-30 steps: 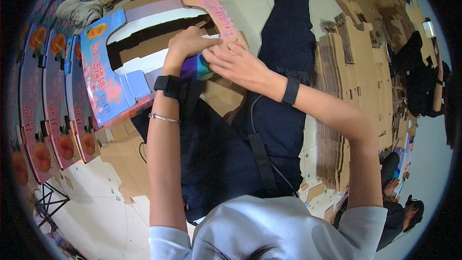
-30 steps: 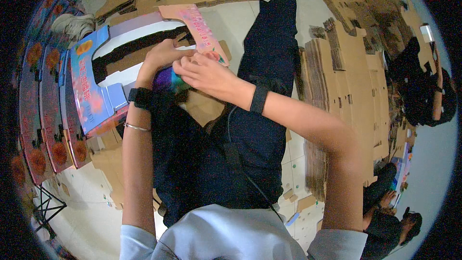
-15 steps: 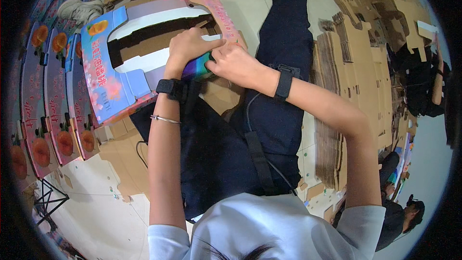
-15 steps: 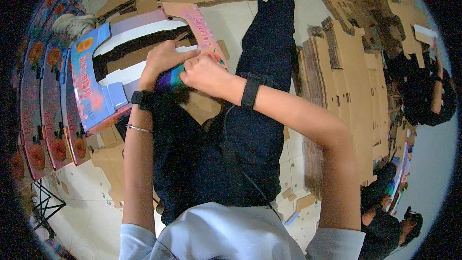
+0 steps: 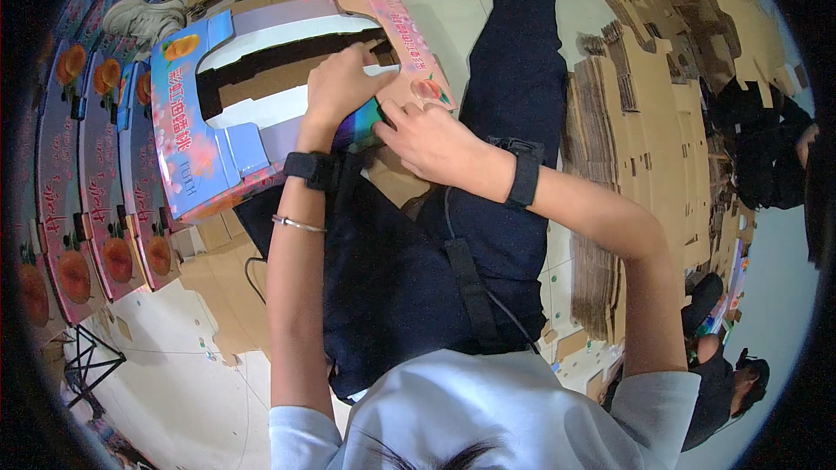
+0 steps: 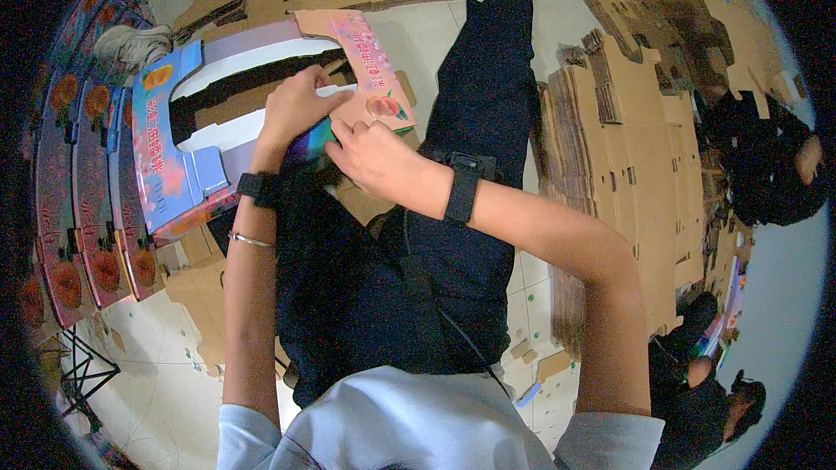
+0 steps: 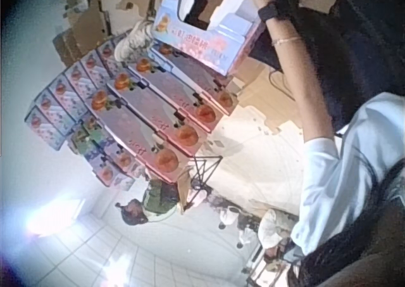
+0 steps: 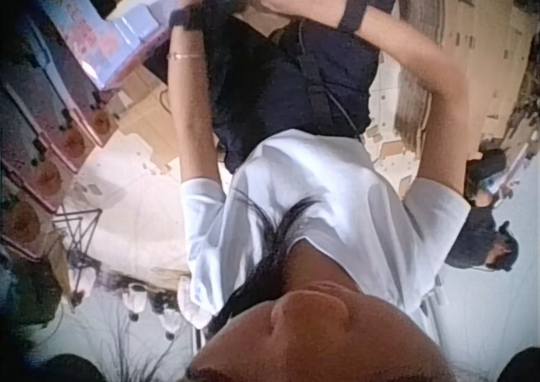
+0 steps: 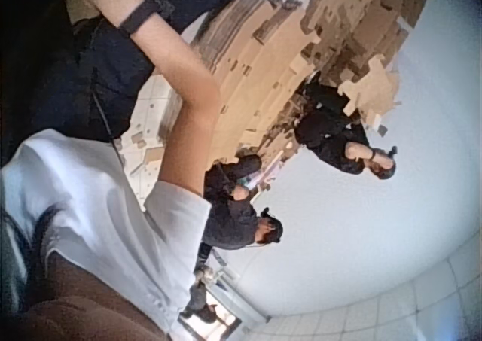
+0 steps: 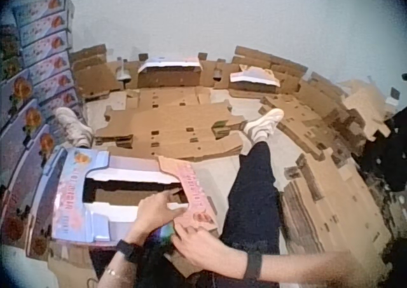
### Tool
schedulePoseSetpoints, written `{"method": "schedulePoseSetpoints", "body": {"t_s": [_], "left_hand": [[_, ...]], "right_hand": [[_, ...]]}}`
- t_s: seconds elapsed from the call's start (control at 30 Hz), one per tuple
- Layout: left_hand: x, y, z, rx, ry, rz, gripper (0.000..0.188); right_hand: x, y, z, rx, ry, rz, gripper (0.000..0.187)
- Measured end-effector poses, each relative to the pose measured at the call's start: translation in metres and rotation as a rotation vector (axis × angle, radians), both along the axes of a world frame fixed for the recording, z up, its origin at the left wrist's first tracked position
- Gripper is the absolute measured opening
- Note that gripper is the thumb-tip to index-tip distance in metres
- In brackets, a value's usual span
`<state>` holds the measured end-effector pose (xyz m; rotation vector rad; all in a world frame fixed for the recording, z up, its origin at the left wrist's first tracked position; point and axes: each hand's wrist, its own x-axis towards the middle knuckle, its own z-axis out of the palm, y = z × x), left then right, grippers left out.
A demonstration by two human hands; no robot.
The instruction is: Assembling and folding cardboard fruit boxes for peaches while sitting on the floor.
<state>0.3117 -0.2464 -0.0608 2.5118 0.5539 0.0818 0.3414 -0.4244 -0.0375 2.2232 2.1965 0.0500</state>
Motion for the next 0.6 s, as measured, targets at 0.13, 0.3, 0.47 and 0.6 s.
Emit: {"method": "schedulePoseSetpoints", "body": {"t_s": [0.13,0.3,0.47,0.6], "left_hand": [[-0.019,0.003,0.018,-0.308,-0.442,0.054,0.025],[-0.087,0.052,0.070,0.126,-0.357,0.017,0.018],[-0.117,0.079,0.068,0.536,-0.082,0.049,0.030],[-0.119,0.068,0.057,0.566,-0.041,0.023,0.042]], "right_hand": [[-0.006,-0.002,0.014,0.012,0.044,-0.102,0.038],[-0.022,0.019,0.021,0.116,0.346,-0.140,0.036],[-0.055,0.056,0.009,0.360,0.814,-0.078,0.042],[-0.070,0.074,-0.001,0.374,1.366,-0.208,0.036]]}}
